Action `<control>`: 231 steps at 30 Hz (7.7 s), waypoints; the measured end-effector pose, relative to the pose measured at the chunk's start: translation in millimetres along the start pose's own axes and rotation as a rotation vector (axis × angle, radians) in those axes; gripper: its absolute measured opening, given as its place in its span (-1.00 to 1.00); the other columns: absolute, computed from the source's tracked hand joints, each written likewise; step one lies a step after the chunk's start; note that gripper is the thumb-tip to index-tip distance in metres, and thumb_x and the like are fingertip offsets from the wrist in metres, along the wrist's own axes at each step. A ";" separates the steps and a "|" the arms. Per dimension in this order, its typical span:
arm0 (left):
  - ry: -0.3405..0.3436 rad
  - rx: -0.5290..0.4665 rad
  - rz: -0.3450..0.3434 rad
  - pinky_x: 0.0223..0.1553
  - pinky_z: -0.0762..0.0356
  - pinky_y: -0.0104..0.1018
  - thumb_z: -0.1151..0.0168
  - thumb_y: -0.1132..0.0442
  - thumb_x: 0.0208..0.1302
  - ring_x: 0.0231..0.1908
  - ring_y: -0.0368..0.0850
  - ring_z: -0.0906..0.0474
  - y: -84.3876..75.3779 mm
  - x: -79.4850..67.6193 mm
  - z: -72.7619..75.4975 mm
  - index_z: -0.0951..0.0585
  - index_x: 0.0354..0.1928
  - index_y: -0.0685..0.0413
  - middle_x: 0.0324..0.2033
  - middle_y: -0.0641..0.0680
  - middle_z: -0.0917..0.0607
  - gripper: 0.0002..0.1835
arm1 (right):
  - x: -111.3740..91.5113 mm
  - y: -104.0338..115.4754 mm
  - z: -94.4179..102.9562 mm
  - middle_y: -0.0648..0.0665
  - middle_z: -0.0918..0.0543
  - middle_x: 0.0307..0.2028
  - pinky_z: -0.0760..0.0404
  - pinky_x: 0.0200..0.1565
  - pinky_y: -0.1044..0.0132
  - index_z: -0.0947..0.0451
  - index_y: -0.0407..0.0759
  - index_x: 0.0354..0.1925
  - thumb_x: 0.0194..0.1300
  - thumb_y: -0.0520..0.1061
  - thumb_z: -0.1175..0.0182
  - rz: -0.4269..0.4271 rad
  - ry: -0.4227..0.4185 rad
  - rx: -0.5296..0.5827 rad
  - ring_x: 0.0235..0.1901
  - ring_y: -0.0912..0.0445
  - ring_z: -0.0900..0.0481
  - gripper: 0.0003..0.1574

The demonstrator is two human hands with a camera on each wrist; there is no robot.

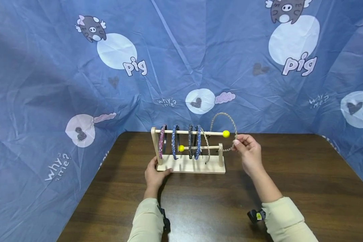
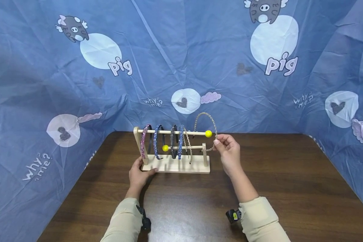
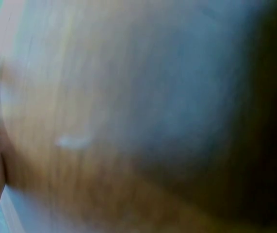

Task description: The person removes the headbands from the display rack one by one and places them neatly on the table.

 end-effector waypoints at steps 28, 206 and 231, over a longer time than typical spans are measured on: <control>0.000 0.003 0.032 0.12 -0.26 -0.06 -0.60 0.26 -0.32 0.02 0.09 -0.45 -0.4 -0.4 0.1 -0.45 0.16 0.15 -0.01 0.20 -0.58 -0.16 | 8.2 30.8 13.1 -0.09 -0.53 -0.44 -0.56 -0.39 0.41 -0.49 -0.24 -0.35 0.20 -0.50 -0.09 0.031 -0.009 0.083 -0.48 0.17 -0.50 -0.80; 0.007 0.024 0.079 0.17 -0.18 -0.06 -0.59 0.26 -0.33 0.08 0.09 -0.40 5.5 2.3 -2.5 -0.44 0.17 0.12 0.04 0.19 -0.55 -0.14 | -23.8 -68.0 -34.5 -0.48 -0.51 -0.13 -0.47 -0.10 0.37 -0.40 -0.50 0.03 0.08 -0.44 -0.24 -0.129 0.291 -0.399 -0.13 -0.10 -0.48 -0.51; 0.003 0.000 0.071 0.16 -0.19 -0.05 -0.59 0.28 -0.33 0.07 0.10 -0.41 4.4 1.8 -1.0 -0.45 0.16 0.13 0.03 0.19 -0.55 -0.15 | -23.9 -27.3 -46.5 -0.27 -0.57 -0.42 -0.46 -0.40 0.50 -0.43 -0.67 -0.16 0.04 -0.62 -0.14 0.017 0.197 -0.344 -0.45 0.19 -0.47 -0.69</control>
Point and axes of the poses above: each hand's wrist, its own x-axis towards the middle knuckle, its own z-axis out of the back of the hand, y = z × x, the point moved 7 cm from there along x, towards the middle knuckle
